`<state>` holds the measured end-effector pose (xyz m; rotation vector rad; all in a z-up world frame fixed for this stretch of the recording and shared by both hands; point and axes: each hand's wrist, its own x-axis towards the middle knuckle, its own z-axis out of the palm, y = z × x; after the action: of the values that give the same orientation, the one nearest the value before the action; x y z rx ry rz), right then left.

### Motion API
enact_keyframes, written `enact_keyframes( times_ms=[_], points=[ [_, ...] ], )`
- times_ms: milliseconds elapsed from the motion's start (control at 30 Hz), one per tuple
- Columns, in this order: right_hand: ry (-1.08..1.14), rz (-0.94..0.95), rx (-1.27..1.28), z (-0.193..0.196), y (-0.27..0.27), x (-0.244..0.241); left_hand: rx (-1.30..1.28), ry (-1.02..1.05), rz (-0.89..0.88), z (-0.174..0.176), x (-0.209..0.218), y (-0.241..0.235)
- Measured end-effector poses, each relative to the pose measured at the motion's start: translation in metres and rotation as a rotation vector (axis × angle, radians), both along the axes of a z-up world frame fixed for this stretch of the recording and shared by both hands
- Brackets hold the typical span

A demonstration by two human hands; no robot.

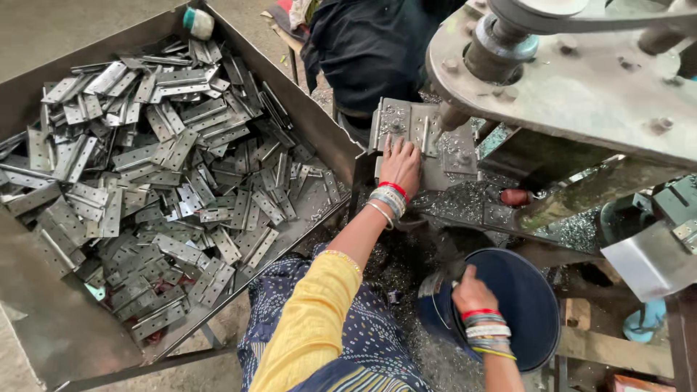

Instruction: The person picks up metal hinges from a bin and places them individually onto a machine. They operate a lever by hand to punch the hinges and then remove them.

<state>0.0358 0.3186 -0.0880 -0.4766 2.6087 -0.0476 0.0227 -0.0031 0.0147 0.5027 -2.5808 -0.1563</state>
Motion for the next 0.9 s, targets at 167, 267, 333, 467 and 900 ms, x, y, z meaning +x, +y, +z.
enact_keyframes(
  times_ms=[167, 267, 333, 467, 900],
  points=[
    [0.261, 0.116, -0.155, 0.095, -0.018, -0.002, 0.142, 0.065, 0.016, 0.004, 0.016, -0.005],
    [0.288, 0.110, -0.186, 0.112, -0.027, 0.005, 0.280, 0.170, -0.005, 0.010, 0.025, -0.012],
    [0.276, 0.086, -0.184, 0.117, -0.029, 0.009, 0.248, 0.274, 0.019, 0.015, 0.028, -0.013],
    [0.260, 0.082, -0.159, 0.118, -0.029, 0.010, 0.134, 0.292, 0.058, 0.023, 0.022, -0.011],
    [0.314, 0.080, -0.218, 0.107, -0.025, 0.019, 0.140, -0.031, 0.100, 0.008, -0.041, -0.022]
  ],
)
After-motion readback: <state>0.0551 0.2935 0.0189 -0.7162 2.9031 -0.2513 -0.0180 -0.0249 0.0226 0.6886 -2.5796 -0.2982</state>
